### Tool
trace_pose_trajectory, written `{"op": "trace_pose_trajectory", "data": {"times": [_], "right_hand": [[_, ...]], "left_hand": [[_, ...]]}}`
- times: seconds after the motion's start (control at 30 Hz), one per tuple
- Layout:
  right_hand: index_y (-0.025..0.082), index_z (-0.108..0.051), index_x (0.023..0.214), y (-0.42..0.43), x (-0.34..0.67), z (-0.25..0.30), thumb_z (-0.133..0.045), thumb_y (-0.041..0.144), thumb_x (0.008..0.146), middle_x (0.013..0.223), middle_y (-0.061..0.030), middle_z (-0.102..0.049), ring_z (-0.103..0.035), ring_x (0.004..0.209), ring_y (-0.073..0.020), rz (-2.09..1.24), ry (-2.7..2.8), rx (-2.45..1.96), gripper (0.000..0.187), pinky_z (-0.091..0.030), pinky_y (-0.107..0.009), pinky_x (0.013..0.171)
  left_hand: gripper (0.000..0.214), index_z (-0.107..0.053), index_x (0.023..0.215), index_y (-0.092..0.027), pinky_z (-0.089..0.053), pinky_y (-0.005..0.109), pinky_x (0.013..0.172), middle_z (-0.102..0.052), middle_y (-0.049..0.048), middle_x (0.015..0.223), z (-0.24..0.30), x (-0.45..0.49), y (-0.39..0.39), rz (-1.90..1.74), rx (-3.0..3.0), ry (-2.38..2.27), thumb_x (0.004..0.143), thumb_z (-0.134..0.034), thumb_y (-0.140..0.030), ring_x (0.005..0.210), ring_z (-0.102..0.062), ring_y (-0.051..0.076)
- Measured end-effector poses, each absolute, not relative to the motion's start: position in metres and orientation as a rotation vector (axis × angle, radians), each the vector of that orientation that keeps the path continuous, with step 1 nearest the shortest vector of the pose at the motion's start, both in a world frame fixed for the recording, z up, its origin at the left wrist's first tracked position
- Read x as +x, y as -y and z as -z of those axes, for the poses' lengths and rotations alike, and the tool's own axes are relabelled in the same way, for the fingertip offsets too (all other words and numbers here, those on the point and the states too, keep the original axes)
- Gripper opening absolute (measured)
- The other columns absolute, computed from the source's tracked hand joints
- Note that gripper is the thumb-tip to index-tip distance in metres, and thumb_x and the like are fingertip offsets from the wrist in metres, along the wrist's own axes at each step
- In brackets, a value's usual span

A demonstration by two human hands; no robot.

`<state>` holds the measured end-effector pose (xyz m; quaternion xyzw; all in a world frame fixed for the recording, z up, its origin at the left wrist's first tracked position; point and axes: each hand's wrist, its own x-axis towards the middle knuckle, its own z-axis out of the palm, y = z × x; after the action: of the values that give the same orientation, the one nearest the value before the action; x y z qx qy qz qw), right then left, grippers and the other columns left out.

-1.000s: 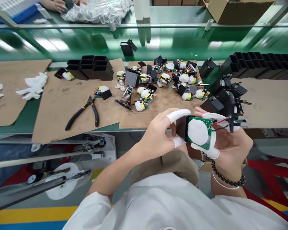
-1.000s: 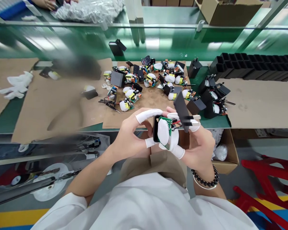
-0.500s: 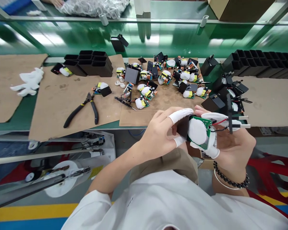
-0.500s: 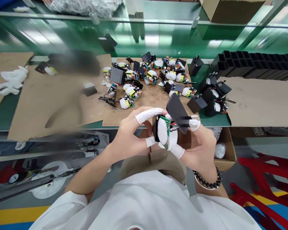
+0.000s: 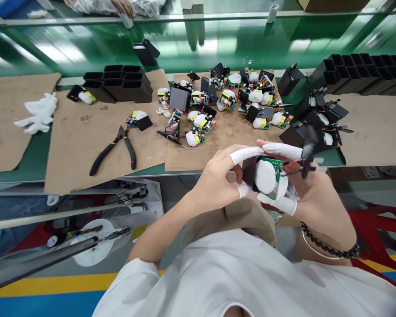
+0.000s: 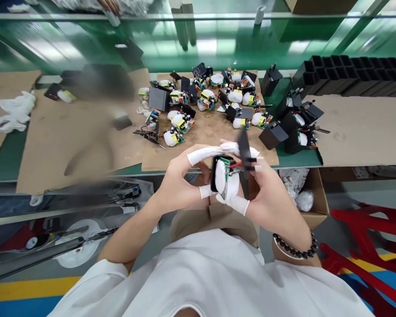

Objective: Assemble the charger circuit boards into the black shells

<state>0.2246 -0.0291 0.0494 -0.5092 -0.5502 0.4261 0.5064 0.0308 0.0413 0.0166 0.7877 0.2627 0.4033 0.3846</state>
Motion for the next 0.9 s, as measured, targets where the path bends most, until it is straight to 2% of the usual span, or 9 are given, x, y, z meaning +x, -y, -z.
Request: {"op": "trace_pose_trajectory", "data": {"times": [0.1, 0.2, 0.3, 0.47, 0.6, 0.7, 0.8, 0.9], "right_hand": [[0.036, -0.065, 0.141, 0.027, 0.229, -0.05, -0.102, 0.019, 0.054, 0.156, -0.0036, -0.06, -0.06, 0.142, -0.0337, -1.237, 1.379, -1.162, 0.096, -0.056, -0.048, 0.117], [0.034, -0.066, 0.137, 0.03, 0.228, -0.049, -0.101, 0.022, 0.058, 0.155, -0.0054, -0.061, -0.063, 0.14, -0.0338, -1.231, 1.346, -1.161, 0.087, -0.058, -0.049, 0.115], [0.036, -0.066, 0.135, 0.033, 0.224, -0.046, -0.099, 0.027, 0.063, 0.154, -0.0031, -0.062, -0.064, 0.138, -0.0335, -1.173, 1.365, -1.15, 0.08, -0.061, -0.049, 0.112], [0.039, -0.066, 0.132, 0.037, 0.221, -0.042, -0.097, 0.03, 0.067, 0.147, 0.0009, -0.066, -0.057, 0.146, -0.0334, -0.996, 1.292, -1.05, 0.072, -0.057, -0.052, 0.118], [0.052, -0.063, 0.136, 0.039, 0.219, -0.047, -0.092, 0.035, 0.073, 0.148, 0.0067, -0.063, -0.056, 0.146, -0.0332, -0.857, 1.301, -1.027, 0.071, -0.052, -0.054, 0.123], [0.059, -0.061, 0.135, 0.034, 0.217, -0.05, -0.086, 0.028, 0.079, 0.15, 0.0106, -0.06, -0.058, 0.143, -0.0324, -0.732, 1.33, -1.053, 0.069, -0.053, -0.054, 0.122], [0.051, -0.064, 0.134, 0.02, 0.216, -0.046, -0.085, 0.018, 0.077, 0.148, 0.0088, -0.063, -0.062, 0.139, -0.0295, -0.853, 1.394, -1.065, 0.069, -0.056, -0.05, 0.118], [0.038, -0.069, 0.13, 0.002, 0.217, -0.038, -0.091, 0.02, 0.071, 0.146, 0.0024, -0.067, -0.063, 0.139, -0.0299, -1.055, 1.34, -1.11, 0.065, -0.055, -0.049, 0.119]], "left_hand": [[0.054, -0.067, 0.129, -0.021, -0.056, 0.025, 0.067, -0.071, 0.0077, 0.133, -0.011, 0.03, -0.041, -1.01, 1.898, -0.625, 0.076, -0.078, -0.019, 0.06, -0.059, 0.006], [0.056, -0.067, 0.131, -0.022, -0.057, 0.025, 0.067, -0.069, 0.0084, 0.134, -0.008, 0.028, -0.04, -0.97, 1.836, -0.648, 0.076, -0.08, -0.022, 0.063, -0.059, 0.006], [0.059, -0.068, 0.131, -0.022, -0.058, 0.025, 0.071, -0.069, 0.0084, 0.134, -0.008, 0.026, -0.039, -0.948, 1.84, -0.663, 0.073, -0.081, -0.02, 0.074, -0.064, 0.01], [0.055, -0.069, 0.127, -0.021, -0.057, 0.022, 0.069, -0.071, 0.008, 0.129, -0.009, 0.027, -0.038, -0.999, 1.84, -0.624, 0.073, -0.075, -0.013, 0.092, -0.068, 0.016], [0.056, -0.07, 0.127, -0.02, -0.057, 0.022, 0.067, -0.071, 0.0084, 0.127, -0.009, 0.027, -0.038, -1.008, 1.852, -0.612, 0.072, -0.075, -0.01, 0.095, -0.068, 0.017], [0.055, -0.07, 0.127, -0.02, -0.056, 0.021, 0.065, -0.071, 0.009, 0.128, -0.007, 0.027, -0.038, -0.957, 1.86, -0.639, 0.072, -0.077, -0.012, 0.086, -0.068, 0.014], [0.056, -0.071, 0.128, -0.021, -0.056, 0.022, 0.065, -0.073, 0.0088, 0.128, 0.0, 0.028, -0.037, -0.937, 1.866, -0.66, 0.073, -0.082, -0.02, 0.079, -0.066, 0.013], [0.059, -0.072, 0.129, -0.022, -0.057, 0.024, 0.066, -0.074, 0.0085, 0.124, 0.01, 0.031, -0.04, -0.916, 1.834, -0.713, 0.071, -0.085, -0.023, 0.075, -0.065, 0.013]]}}
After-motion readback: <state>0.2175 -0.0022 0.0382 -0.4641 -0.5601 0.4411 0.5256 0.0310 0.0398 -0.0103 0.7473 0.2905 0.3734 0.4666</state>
